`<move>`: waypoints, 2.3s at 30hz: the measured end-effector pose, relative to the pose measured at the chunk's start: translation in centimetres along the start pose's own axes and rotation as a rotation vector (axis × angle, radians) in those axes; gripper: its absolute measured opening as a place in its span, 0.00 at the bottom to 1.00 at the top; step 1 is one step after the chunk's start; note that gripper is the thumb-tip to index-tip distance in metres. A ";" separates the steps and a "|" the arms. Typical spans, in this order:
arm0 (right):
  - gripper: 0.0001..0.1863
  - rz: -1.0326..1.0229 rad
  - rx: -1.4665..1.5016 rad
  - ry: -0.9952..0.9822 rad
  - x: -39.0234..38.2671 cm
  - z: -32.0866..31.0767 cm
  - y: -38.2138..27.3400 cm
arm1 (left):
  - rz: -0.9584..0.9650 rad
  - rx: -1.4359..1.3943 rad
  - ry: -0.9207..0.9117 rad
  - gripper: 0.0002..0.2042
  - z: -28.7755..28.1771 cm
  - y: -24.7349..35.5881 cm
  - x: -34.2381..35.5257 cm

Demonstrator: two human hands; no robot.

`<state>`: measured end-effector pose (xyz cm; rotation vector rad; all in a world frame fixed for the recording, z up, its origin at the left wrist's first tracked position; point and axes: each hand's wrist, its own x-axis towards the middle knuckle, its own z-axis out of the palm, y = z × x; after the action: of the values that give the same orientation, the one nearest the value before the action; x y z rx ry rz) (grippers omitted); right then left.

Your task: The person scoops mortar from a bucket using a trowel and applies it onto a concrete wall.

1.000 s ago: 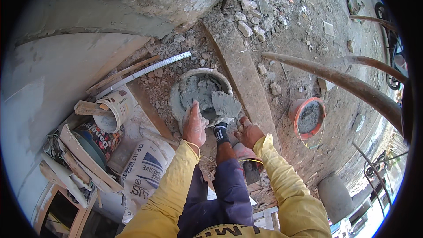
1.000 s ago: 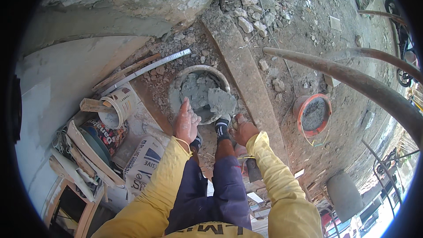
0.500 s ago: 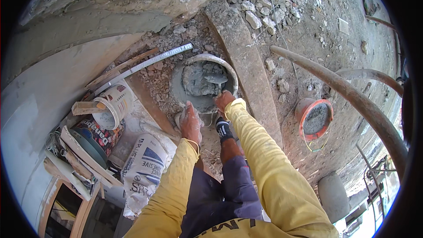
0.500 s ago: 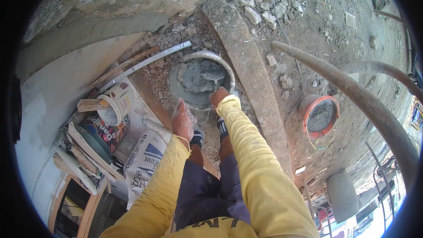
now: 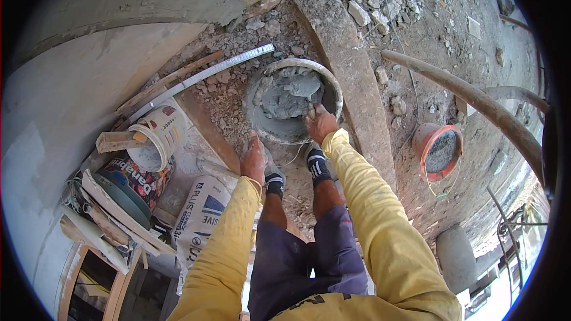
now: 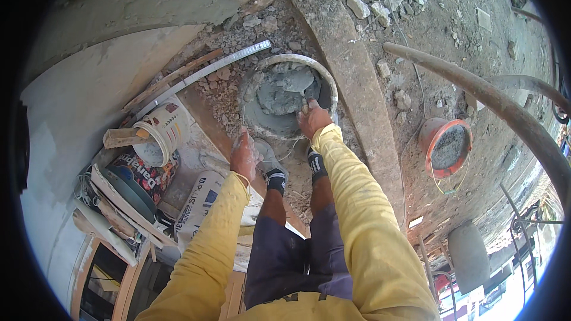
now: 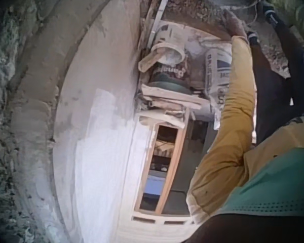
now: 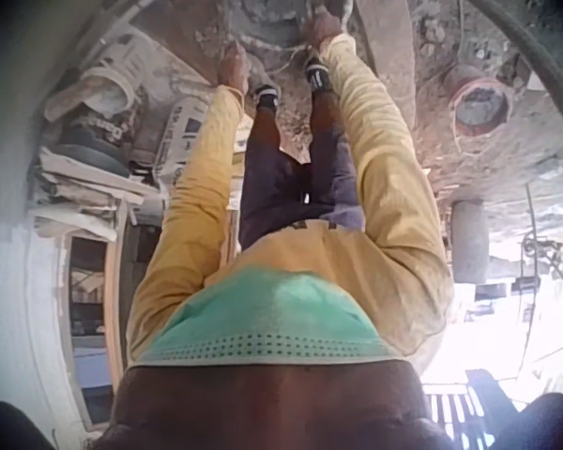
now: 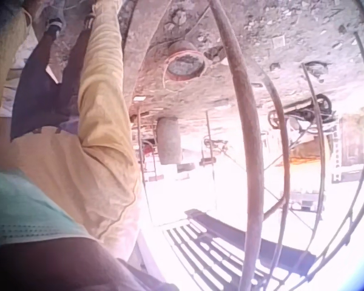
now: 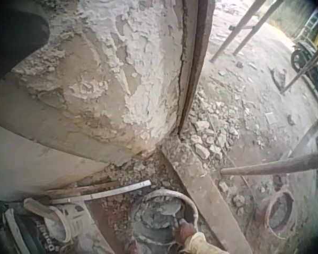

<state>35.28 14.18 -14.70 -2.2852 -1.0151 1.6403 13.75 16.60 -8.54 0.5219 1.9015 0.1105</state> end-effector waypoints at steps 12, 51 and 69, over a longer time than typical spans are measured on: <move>0.29 -0.051 0.223 0.172 -17.6 -3.7 -7.3 | 0.350 0.152 -0.024 0.25 -13.1 -2.7 0.4; 0.25 -1.421 0.526 0.908 -59.0 -30.5 -66.4 | 2.010 0.200 0.571 0.19 -49.1 61.0 -79.5; 0.26 -1.359 0.114 0.680 -57.3 -34.5 -64.6 | 2.040 0.398 0.633 0.19 -49.8 63.1 -79.1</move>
<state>27.89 37.81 74.94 -1.2092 -1.5785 0.3142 11.15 49.54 99.30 2.7064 1.0874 1.2962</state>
